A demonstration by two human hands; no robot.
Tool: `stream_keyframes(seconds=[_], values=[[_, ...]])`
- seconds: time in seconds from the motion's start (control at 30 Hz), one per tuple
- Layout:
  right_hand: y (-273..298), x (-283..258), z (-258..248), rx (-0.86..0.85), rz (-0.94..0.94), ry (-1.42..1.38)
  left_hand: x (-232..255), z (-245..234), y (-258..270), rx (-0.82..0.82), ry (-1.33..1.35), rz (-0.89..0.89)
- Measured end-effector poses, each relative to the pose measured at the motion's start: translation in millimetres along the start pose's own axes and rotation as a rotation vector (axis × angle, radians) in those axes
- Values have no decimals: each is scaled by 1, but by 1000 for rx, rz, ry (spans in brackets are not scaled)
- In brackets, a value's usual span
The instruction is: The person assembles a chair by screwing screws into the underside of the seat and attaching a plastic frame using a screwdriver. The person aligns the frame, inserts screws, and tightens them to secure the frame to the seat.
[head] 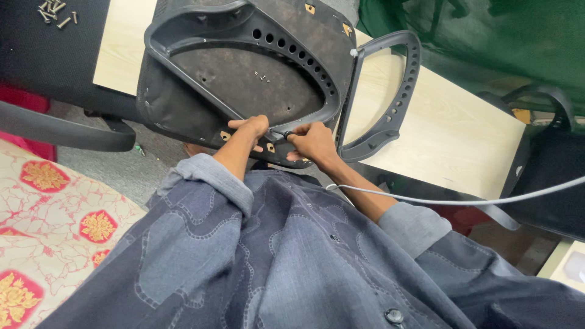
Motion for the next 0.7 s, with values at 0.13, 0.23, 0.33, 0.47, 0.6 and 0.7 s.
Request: stream_keyframes(seconds=[0.13, 0.23, 0.33, 0.47, 0.6, 0.7], values=[[-3, -12, 1, -8, -306, 137, 2, 2, -1, -6, -12, 3], [-1, -26, 7, 31, -592, 311, 2, 2, -2, -13, -14, 0], [6, -36, 11, 41, -817, 346, 2, 0, -4, -19, -15, 2], [8, -36, 14, 28, -933, 464, 0, 6, -6, -48, -14, 1], [14, -37, 33, 40, -1084, 716, -9, 12, -11, -100, -12, -7], [24, -38, 49, 26, -1111, 733, -15, 14, -18, -176, -8, -20]])
Point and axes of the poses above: each hand's wrist, its own y-axis away from the middle knuckle, its own z-axis out of the palm, x = y × z, the point moved 6 cm from there along -y, towards the middle knuckle, and after that the axes turned 14 degrees about x, right-handed, at the moved point
